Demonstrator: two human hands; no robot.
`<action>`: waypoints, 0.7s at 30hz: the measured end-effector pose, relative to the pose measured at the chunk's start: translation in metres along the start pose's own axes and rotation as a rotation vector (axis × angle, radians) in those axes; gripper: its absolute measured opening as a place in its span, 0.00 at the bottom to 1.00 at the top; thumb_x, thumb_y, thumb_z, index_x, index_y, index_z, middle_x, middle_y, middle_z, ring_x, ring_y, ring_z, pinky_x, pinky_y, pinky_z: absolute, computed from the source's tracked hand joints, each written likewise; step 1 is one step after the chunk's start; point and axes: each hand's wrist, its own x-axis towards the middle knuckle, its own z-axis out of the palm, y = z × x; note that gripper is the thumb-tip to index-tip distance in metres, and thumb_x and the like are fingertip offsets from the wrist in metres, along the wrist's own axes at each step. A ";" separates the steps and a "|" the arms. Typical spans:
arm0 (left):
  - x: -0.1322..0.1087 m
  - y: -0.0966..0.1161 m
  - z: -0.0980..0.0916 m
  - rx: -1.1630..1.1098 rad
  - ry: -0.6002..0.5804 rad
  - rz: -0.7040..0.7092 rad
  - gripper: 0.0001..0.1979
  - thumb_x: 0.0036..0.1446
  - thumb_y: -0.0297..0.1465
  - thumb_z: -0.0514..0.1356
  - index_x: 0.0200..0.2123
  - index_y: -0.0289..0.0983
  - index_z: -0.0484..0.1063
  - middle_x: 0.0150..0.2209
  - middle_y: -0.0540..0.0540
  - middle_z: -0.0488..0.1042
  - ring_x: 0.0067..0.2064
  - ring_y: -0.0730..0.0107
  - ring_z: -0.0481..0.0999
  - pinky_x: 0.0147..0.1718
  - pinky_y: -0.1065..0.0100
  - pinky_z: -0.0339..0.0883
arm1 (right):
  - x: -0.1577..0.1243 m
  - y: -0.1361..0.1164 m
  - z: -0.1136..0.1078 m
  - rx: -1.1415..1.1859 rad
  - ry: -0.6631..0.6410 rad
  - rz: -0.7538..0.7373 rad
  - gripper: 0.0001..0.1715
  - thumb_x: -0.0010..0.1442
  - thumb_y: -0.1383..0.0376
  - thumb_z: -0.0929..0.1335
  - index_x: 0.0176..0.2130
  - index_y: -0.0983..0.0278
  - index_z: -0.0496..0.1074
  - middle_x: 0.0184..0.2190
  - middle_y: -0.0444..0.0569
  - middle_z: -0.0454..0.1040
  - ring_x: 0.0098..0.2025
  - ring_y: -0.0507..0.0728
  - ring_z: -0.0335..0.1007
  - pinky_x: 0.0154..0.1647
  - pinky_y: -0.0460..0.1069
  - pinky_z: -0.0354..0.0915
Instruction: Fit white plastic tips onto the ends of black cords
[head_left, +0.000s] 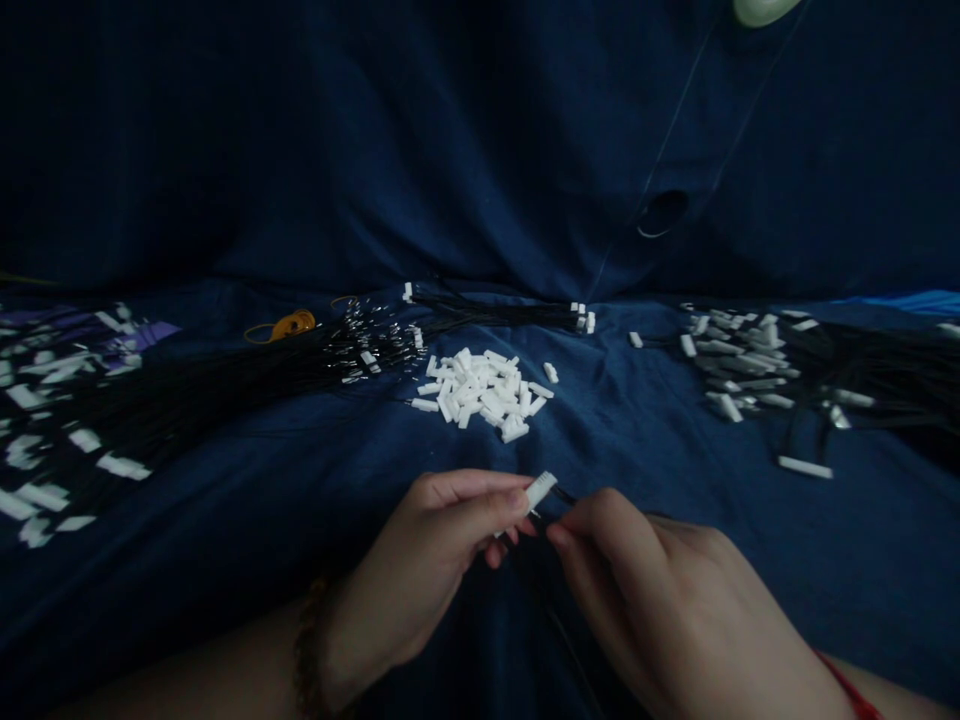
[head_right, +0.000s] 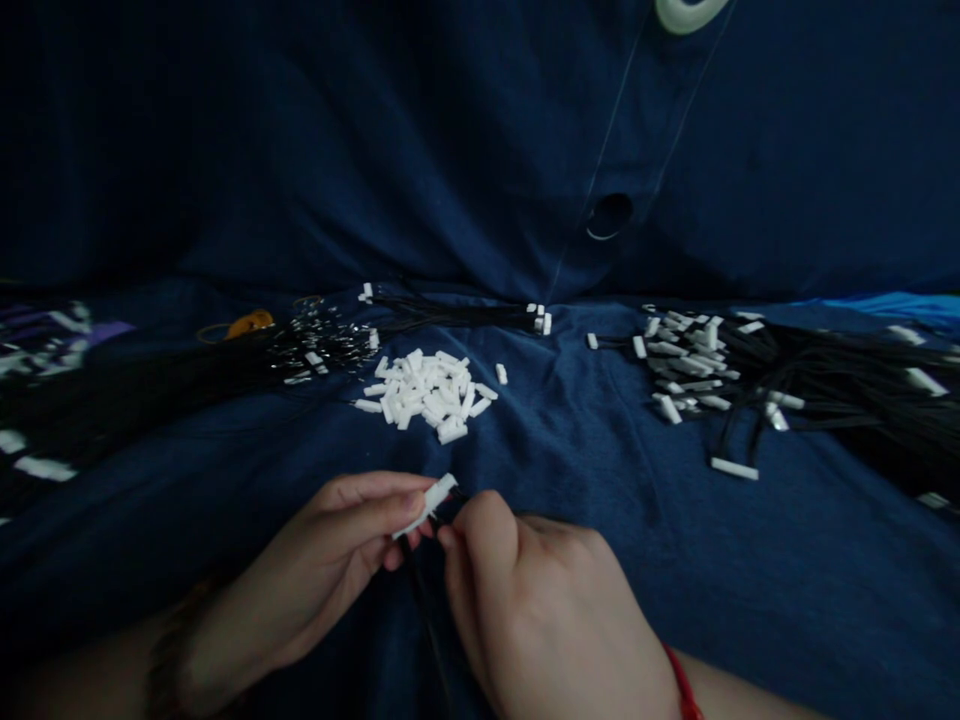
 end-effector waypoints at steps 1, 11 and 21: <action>0.000 0.000 0.000 0.010 -0.001 0.001 0.09 0.48 0.30 0.61 0.34 0.36 0.77 0.27 0.48 0.73 0.28 0.78 0.65 0.25 0.75 0.54 | 0.000 0.000 0.000 -0.006 0.004 -0.001 0.13 0.62 0.69 0.55 0.27 0.63 0.59 0.15 0.41 0.63 0.14 0.51 0.60 0.15 0.45 0.49; -0.003 0.001 0.002 0.148 -0.006 0.029 0.10 0.50 0.32 0.60 0.35 0.36 0.77 0.29 0.49 0.73 0.30 0.75 0.65 0.29 0.73 0.57 | -0.002 -0.001 0.003 -0.057 0.003 -0.052 0.11 0.61 0.71 0.56 0.28 0.64 0.59 0.16 0.41 0.62 0.14 0.51 0.57 0.17 0.46 0.46; -0.001 0.006 0.001 0.147 -0.016 0.050 0.10 0.51 0.32 0.59 0.36 0.35 0.76 0.29 0.47 0.73 0.30 0.75 0.65 0.28 0.74 0.57 | -0.002 0.002 -0.012 -0.049 -0.035 -0.142 0.11 0.62 0.70 0.55 0.37 0.64 0.64 0.25 0.46 0.69 0.22 0.53 0.65 0.21 0.47 0.57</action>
